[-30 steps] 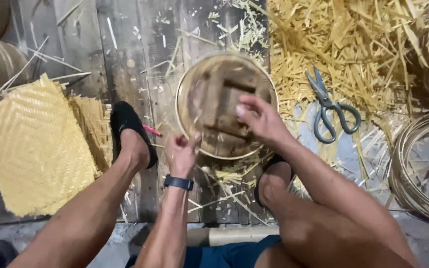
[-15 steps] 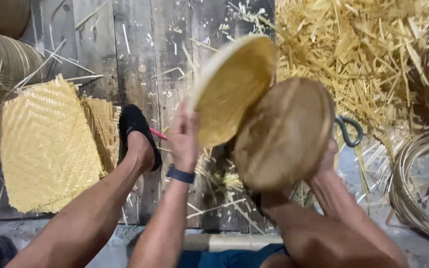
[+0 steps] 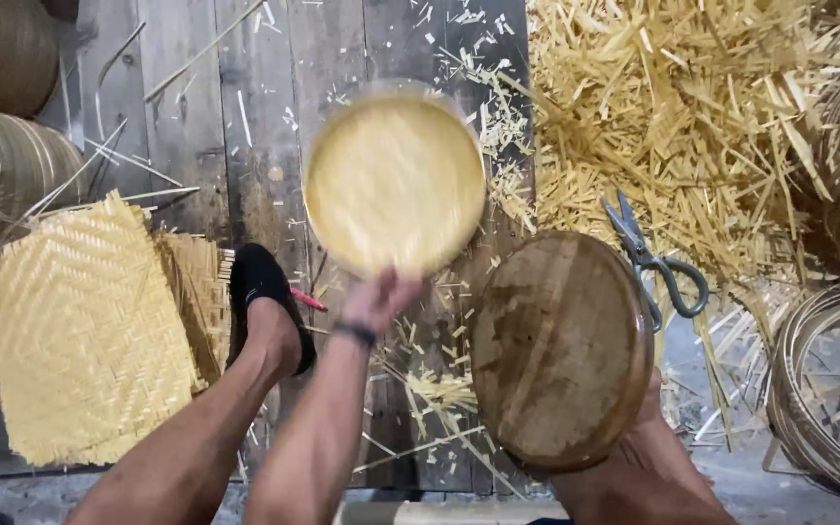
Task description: Attaching a circular rim to a woven bamboo base and trimming the excess edges with scissors.
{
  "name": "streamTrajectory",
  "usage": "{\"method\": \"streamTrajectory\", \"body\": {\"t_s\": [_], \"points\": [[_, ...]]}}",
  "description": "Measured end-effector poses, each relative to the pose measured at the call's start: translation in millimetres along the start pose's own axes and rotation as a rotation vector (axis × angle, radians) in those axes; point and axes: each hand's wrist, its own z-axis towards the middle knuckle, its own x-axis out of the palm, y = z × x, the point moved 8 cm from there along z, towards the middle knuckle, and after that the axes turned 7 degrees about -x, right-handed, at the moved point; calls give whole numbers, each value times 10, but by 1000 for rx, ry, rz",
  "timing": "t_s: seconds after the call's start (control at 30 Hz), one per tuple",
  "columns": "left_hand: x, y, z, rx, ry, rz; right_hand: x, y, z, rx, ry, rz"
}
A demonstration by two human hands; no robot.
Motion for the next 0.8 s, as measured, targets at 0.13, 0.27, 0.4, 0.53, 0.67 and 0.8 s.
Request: {"method": "streamTrajectory", "body": {"t_s": [0.13,0.27,0.4,0.53,0.67,0.8], "points": [[1023,-1572,-163,397,303,-220,60,-287,-79,64,-17,57],[1120,-2311,-1015,677,-177,925,231,-268,2,100,6,136],[-331,-2536,-1604,878,-827,1274,285,-498,60,140,21,197],[-1987,-2419,-1853,376,-1243,1544,513,-302,-75,1,125,-160],[-2456,-2142,-2098,18,-1050,1376,433,-141,-357,191,-29,-409],[-2999,-2591,-2036,550,-1058,1341,268,-441,-337,124,-71,-427]]}}
